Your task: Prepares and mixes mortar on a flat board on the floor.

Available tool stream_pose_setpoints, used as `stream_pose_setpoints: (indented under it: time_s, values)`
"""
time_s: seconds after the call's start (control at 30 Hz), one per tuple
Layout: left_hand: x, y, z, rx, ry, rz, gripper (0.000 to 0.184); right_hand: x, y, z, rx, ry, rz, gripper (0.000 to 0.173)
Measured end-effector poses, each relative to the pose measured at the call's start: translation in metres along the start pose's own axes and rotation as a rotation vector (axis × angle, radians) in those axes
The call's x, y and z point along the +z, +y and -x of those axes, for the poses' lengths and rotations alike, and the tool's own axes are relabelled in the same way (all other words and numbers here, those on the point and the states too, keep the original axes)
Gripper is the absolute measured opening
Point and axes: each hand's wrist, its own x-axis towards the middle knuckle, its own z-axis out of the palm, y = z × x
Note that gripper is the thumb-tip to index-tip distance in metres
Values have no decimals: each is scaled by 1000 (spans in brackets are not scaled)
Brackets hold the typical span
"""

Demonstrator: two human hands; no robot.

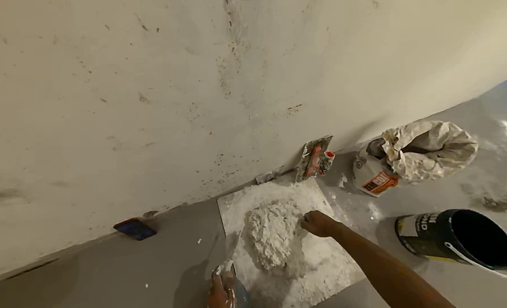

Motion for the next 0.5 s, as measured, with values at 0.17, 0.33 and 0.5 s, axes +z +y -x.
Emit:
stream_pose_setpoints:
  time_s: [0.17,0.33,0.5]
  values:
    - [1,6,3,-22,1,-22,57,6,-57,92,37,14,214,42]
    - [0,8,5,-4,-16,-27,58,106,-105,159,265,60,12,55]
    - [-2,4,17,39,-6,-37,59,198,-102,155,364,108,-61,50]
